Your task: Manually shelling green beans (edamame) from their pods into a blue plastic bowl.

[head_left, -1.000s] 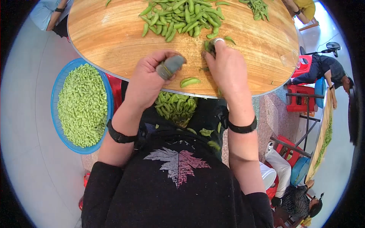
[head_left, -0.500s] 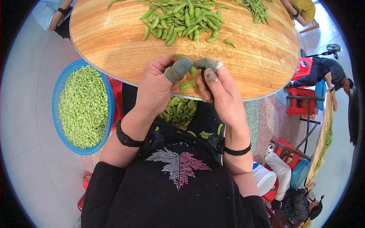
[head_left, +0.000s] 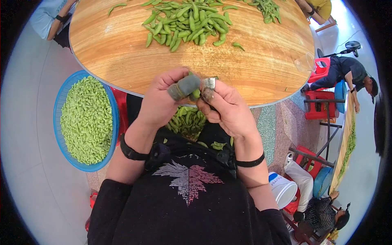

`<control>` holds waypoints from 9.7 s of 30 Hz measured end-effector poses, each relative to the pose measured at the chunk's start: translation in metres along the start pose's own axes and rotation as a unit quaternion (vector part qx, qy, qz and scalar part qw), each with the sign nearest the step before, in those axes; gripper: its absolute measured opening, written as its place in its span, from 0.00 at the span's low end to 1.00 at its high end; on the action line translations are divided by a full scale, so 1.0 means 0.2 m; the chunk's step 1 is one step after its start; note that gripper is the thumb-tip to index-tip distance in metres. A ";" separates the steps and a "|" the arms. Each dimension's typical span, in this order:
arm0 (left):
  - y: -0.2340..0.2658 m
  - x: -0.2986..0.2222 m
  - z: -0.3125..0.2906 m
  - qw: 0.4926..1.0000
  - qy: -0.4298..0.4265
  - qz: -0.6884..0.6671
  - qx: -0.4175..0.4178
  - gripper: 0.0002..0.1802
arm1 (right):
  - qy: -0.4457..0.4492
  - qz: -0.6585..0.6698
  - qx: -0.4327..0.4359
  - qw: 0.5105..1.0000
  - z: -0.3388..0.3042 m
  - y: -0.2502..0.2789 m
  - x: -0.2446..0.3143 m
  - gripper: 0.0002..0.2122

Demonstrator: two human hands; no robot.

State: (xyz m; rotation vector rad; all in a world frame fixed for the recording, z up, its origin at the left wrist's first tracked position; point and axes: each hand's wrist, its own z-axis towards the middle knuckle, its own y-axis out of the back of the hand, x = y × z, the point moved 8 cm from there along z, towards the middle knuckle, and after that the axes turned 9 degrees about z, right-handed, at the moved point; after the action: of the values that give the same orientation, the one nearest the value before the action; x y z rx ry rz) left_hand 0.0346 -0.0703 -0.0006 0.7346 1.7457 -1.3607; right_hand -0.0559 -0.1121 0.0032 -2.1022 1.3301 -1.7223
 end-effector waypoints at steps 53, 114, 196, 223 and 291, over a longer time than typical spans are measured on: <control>-0.02 0.06 0.04 0.995 0.020 -0.065 -0.076 0.09 | 0.455 -0.475 -0.176 0.732 -0.12 -0.06 0.24 0.18; -0.01 0.00 0.02 0.989 -0.077 -0.009 0.124 0.12 | -0.098 0.156 0.035 0.982 -0.07 -0.05 -0.08 0.07; -0.01 -0.02 0.15 0.979 -0.089 0.140 -0.121 0.05 | 0.060 -0.056 -0.023 0.996 -0.01 0.13 0.08 0.08; -0.03 -0.01 0.11 0.986 -0.053 0.155 0.012 0.13 | 0.020 -0.001 -0.066 0.998 -0.01 0.14 0.06 0.06; 0.02 0.01 0.03 0.994 -0.013 0.017 -0.104 0.09 | 0.166 -0.297 -0.077 0.937 -0.02 0.06 0.17 0.06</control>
State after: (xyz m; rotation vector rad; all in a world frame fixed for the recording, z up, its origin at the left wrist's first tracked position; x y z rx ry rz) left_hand 0.0381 -0.0756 -0.0057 0.6243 1.8128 -1.1400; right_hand -0.0670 -0.1413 0.0231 -2.5820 0.9660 -2.3579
